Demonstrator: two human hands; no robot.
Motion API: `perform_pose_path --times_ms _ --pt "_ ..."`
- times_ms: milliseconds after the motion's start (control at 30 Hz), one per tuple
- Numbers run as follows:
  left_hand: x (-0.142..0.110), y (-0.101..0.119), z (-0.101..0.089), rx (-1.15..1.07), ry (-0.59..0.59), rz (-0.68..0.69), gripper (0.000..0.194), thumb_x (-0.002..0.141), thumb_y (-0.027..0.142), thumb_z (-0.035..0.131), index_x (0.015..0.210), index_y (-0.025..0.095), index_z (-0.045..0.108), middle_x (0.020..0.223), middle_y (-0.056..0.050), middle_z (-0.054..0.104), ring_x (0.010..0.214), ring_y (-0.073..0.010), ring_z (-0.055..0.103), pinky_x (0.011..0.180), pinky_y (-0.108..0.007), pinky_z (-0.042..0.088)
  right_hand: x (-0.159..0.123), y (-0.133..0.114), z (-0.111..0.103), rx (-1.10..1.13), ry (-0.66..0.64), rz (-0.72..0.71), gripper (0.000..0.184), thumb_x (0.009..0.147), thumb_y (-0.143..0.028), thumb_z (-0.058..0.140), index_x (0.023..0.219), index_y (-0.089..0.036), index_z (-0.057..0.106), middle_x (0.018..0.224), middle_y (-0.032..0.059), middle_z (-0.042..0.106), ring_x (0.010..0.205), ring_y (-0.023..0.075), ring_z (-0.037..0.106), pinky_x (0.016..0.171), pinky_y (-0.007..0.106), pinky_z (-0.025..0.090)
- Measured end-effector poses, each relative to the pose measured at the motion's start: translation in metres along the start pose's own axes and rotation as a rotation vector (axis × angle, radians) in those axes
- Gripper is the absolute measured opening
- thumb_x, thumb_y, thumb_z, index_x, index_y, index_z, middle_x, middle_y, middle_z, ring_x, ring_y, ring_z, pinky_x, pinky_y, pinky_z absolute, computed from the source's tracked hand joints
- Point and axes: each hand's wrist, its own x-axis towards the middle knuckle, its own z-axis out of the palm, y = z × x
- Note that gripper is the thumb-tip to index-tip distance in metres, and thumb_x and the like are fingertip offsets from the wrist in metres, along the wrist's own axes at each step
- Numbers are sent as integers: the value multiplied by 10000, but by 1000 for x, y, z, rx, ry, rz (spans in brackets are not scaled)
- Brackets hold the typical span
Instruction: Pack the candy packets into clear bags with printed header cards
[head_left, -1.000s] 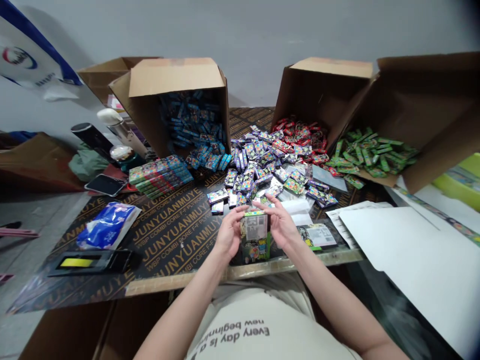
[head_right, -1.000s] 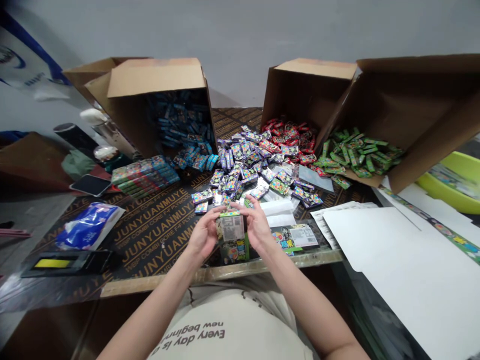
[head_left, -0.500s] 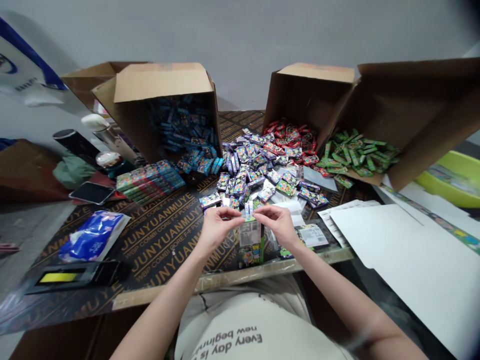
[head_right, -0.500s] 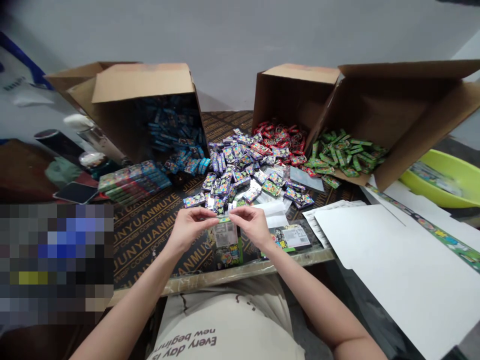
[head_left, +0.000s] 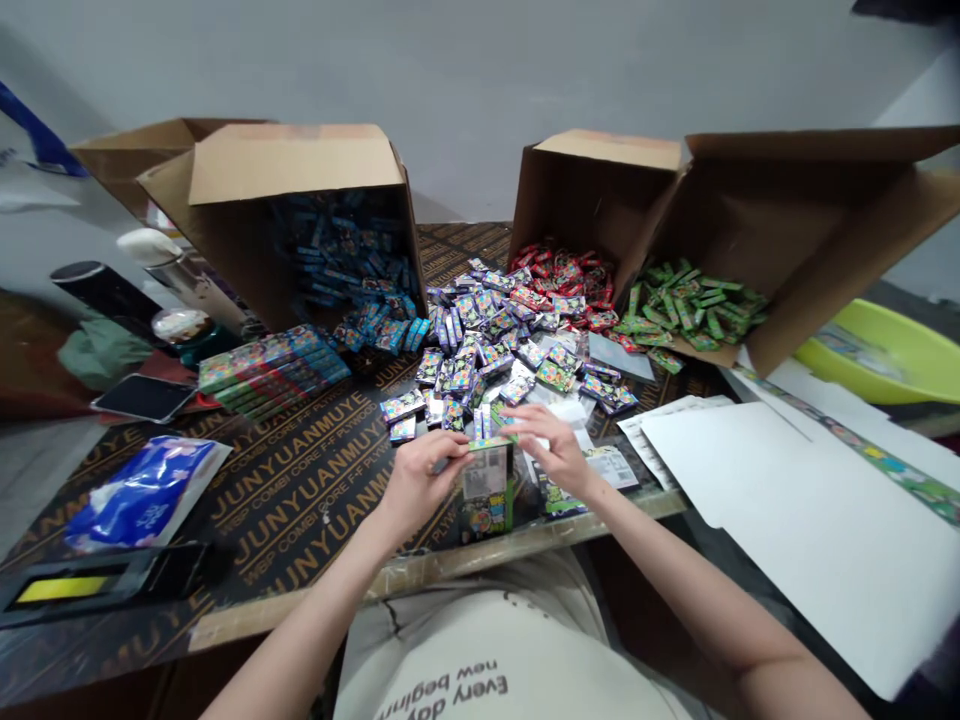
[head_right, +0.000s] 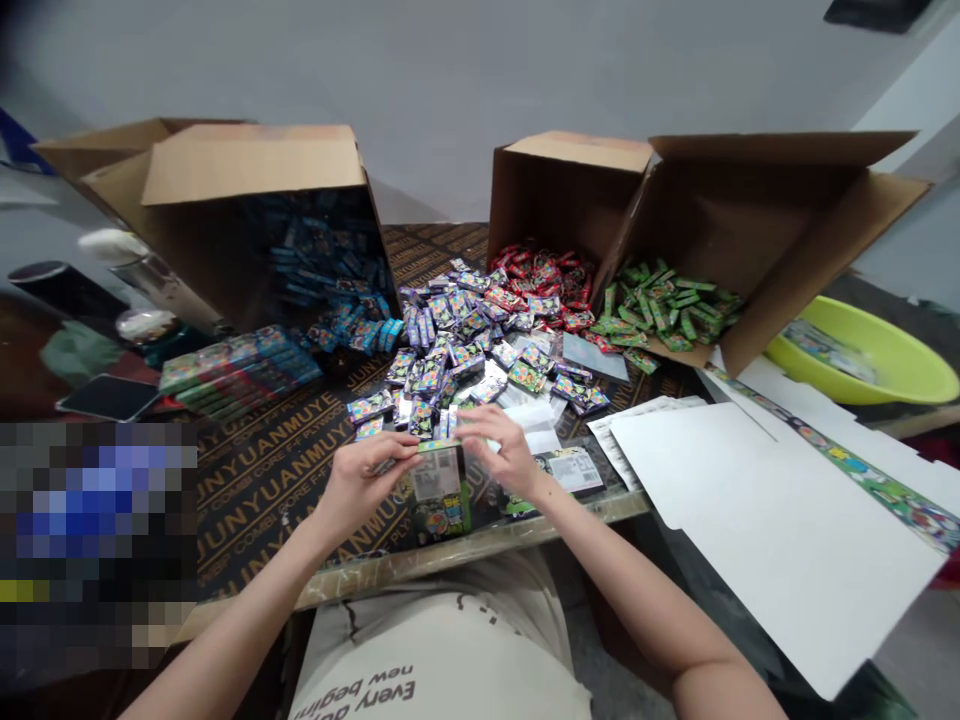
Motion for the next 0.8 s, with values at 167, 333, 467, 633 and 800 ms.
perform_pose_path --times_ms 167,333,467,633,800 --pt "4 -40 -15 122 100 -276 113 717 297 627 712 194 672 775 -63 697 744 -208 640 731 -328 490 10 59 -53 -313 247 533 239 736 -292 610 953 -196 646 1017 122 631 1091 288 474 956 443 267" --pt "15 -36 15 -97 77 -402 220 643 367 692 782 197 700 1052 -103 653 1056 -286 545 957 -451 366 -5 98 -73 -234 326 680 327 644 -354 646 915 -174 612 613 17 574 736 237 561 778 399 375" --pt "13 -6 78 -864 -131 -887 515 697 427 663 1119 156 548 956 -124 665 892 -214 635 834 -365 469 -23 92 -67 -45 334 709 509 620 -410 623 1054 -158 537 536 -57 506 537 150 512 609 304 426" --pt "5 -5 129 -1039 44 -1117 728 722 495 621 1299 201 288 876 -73 646 738 -131 636 727 -273 479 -70 55 -70 433 184 763 647 642 -342 661 1224 -207 412 708 -12 605 616 142 577 610 275 455" --pt "7 -14 148 -930 32 -1023 672 573 288 750 1152 147 439 630 31 588 520 -90 548 522 -204 434 -106 38 -73 603 53 802 809 597 -247 724 1310 -274 344 927 17 631 740 158 594 629 261 458"
